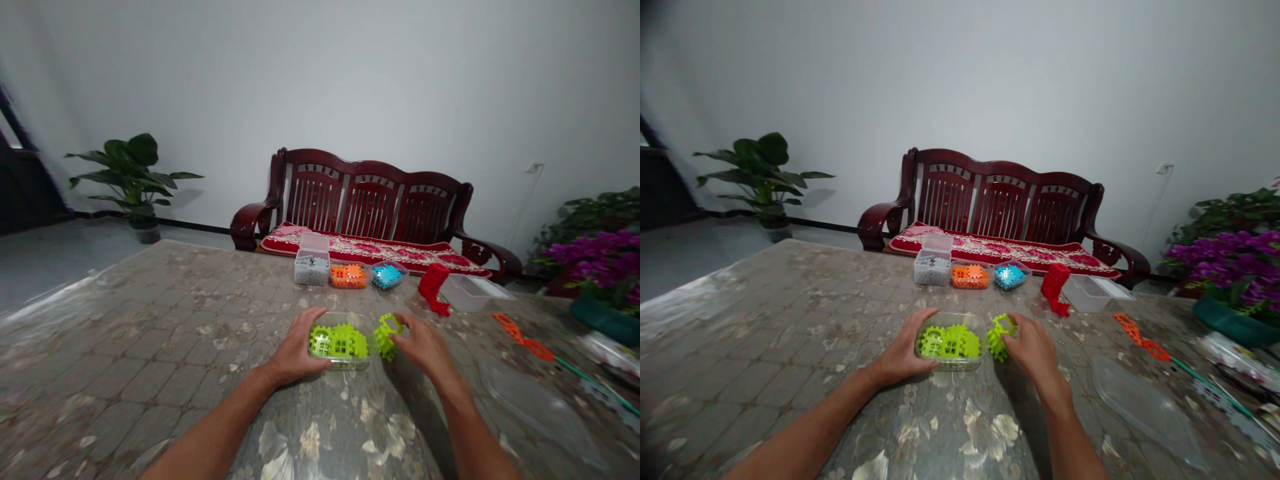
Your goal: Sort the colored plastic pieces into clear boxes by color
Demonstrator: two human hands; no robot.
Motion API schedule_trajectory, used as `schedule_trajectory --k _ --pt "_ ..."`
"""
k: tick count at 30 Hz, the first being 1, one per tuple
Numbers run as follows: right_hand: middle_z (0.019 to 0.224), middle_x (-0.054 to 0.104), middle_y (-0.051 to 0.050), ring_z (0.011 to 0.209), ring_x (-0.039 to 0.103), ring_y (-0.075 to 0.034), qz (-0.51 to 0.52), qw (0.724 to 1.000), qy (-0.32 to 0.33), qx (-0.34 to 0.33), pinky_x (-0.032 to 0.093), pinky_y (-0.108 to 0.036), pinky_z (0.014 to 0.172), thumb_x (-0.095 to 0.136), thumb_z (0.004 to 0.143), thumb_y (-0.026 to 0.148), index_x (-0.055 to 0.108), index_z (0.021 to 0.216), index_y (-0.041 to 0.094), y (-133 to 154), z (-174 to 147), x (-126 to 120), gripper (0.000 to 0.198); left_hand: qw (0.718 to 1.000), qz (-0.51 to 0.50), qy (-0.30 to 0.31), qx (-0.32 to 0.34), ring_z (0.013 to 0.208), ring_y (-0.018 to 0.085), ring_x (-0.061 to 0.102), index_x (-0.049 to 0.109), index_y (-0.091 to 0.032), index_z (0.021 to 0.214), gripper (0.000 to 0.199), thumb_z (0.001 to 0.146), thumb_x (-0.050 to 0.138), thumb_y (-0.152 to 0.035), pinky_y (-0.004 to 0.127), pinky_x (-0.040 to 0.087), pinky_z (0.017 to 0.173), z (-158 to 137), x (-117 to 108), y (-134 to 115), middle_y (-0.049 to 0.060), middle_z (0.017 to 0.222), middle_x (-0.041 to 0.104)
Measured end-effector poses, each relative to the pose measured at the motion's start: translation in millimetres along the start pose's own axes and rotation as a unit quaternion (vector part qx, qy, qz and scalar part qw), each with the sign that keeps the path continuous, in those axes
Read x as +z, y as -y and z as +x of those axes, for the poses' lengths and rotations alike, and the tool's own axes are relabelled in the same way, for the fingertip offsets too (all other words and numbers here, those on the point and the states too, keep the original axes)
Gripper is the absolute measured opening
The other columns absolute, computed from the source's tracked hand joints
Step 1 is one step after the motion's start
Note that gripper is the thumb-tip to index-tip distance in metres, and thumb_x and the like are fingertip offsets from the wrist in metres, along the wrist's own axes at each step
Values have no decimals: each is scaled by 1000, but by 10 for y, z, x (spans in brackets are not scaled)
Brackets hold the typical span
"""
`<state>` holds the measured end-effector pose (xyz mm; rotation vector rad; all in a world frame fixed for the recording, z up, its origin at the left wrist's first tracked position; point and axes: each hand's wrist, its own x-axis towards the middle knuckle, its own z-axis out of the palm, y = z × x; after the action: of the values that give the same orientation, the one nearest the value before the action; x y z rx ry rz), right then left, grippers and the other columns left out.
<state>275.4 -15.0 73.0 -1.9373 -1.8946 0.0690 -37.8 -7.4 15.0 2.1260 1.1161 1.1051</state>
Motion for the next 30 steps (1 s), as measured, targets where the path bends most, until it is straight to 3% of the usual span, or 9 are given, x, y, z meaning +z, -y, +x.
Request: schedule_trajectory --k 2,6,11,15,19,23,26,30 --pt "120 76 -11 110 70 -31 64 998 -14 -14 52 -45 99 66 79 30 69 130 20 72 -3 -15 52 1000 -1 -1 0 142 36 45 43 -21 149 98 60 85 -19 55 35 123 3 1 -4 13 151 49" --pt "126 74 -10 113 68 -28 162 983 44 -76 51 -44 103 68 77 27 66 134 20 451 -75 11 58 1000 -7 2 -4 142 36 44 43 -21 149 99 61 86 -20 56 34 123 6 11 -1 14 152 47" --pt "123 74 -9 116 65 -29 124 978 87 -140 48 -43 105 70 76 21 68 133 21 1008 -160 141 57 1000 -16 1 2 143 36 44 42 -21 150 100 62 88 -25 56 33 124 1 18 17 15 152 47" --pt "127 73 -9 118 64 -30 122 974 83 -171 48 -44 105 70 77 19 69 132 21 1166 -147 266 55 1000 -19 -5 9 142 36 44 41 -20 150 101 62 89 -25 55 34 123 -2 24 29 15 151 47" --pt "130 73 -8 122 63 -27 161 973 29 -162 45 -43 109 65 81 21 73 123 23 1024 -58 294 42 1000 -15 -8 6 141 36 45 41 -20 151 101 63 89 -29 55 35 122 4 26 14 15 151 48" --pt "118 77 -10 108 70 -27 179 979 -28 -89 53 -43 98 56 86 28 75 117 20 622 114 213 38 1000 -10 1 -3 141 37 45 41 -19 151 102 62 89 -29 55 35 123 12 12 -8 15 151 48" --pt "116 77 -12 105 71 -29 149 987 -27 -46 55 -44 95 57 84 33 74 120 18 265 183 148 42 1000 -9 8 -11 141 36 45 40 -19 152 104 60 88 -24 54 35 123 12 -1 -15 14 152 48" --pt "125 74 -13 115 68 -33 64 998 2 -17 51 -49 102 64 80 33 73 125 18 -29 90 117 48 1000 -12 9 -17 142 36 44 41 -21 152 102 61 87 -23 54 34 123 11 -12 -27 13 153 47"
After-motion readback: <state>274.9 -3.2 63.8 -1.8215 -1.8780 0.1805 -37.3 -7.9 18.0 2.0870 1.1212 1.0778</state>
